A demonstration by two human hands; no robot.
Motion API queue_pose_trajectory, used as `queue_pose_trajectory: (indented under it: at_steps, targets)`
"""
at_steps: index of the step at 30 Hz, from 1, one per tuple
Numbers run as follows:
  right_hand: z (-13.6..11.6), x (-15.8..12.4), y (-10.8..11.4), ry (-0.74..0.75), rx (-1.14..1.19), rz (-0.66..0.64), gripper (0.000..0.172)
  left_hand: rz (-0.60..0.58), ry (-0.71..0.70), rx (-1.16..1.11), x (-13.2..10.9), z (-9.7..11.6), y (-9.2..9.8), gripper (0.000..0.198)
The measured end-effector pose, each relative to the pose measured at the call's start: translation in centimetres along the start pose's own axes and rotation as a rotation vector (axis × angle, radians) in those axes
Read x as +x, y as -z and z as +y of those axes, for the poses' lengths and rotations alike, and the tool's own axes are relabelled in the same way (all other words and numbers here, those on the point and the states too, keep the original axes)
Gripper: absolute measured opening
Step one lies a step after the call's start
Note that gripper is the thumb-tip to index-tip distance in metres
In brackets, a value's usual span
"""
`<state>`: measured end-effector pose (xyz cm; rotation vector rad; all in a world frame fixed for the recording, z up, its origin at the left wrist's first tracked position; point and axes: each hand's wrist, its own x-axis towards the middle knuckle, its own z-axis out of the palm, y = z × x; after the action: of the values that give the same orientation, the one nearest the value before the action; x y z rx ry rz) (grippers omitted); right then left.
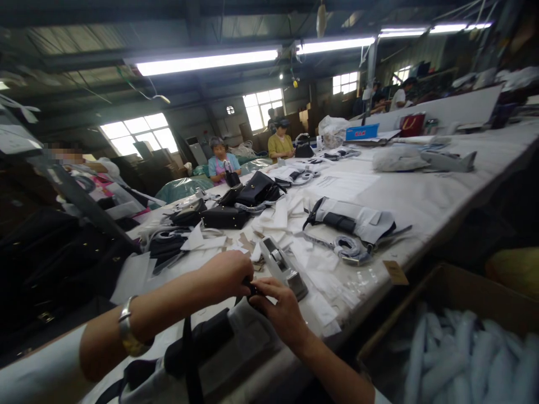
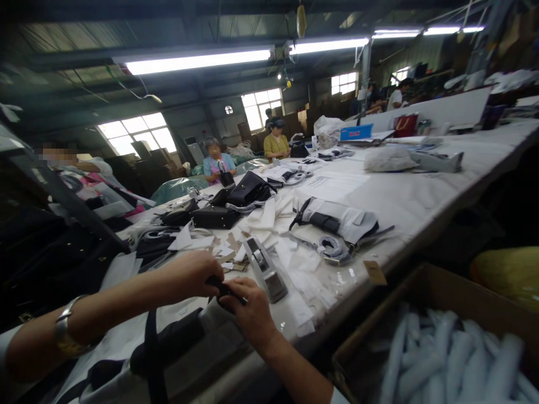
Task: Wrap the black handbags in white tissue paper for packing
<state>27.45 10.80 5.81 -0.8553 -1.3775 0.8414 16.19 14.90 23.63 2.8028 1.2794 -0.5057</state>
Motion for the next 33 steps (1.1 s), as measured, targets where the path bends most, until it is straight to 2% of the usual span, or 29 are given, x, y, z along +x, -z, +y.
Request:
queue_pose_trajectory:
  at_steps: [5,10,15,22,25,29,33]
  targets:
    - [0.3,-0.4,-0.4,0.014,-0.002,0.052,0.028,0.022,-0.016,-0.122,0.6,-1.1,-0.5,0.019]
    - [-0.6,-0.5,-0.4,-0.011,-0.029,0.083,0.028,0.023,0.031,-0.252,-0.5,-3.0,-2.3,0.019]
    - [-0.4,-0.4,-0.4,-0.01,-0.012,0.078,0.025,0.091,0.067,-0.283,-0.8,-2.4,-3.4,0.021]
    - [0.3,-0.5,-0.9,-0.078,0.044,0.122,0.036,0.119,0.062,-0.346,-0.4,-2.1,-4.7,0.022]
    - [-0.1,-0.2,-0.3,-0.13,0.038,0.069,0.039,0.149,0.039,-0.376,-0.9,-2.4,-5.3,0.022]
    - [-1.1,0.7,1.3,-0.124,0.02,-0.028,0.038,0.214,-0.016,-0.424,-1.2,-2.1,-6.3,0.026]
    - [-1.8,2.4,3.0,-0.193,0.022,-0.209,0.036,0.217,-0.025,-0.474,-1.4,-1.4,-7.1,0.028]
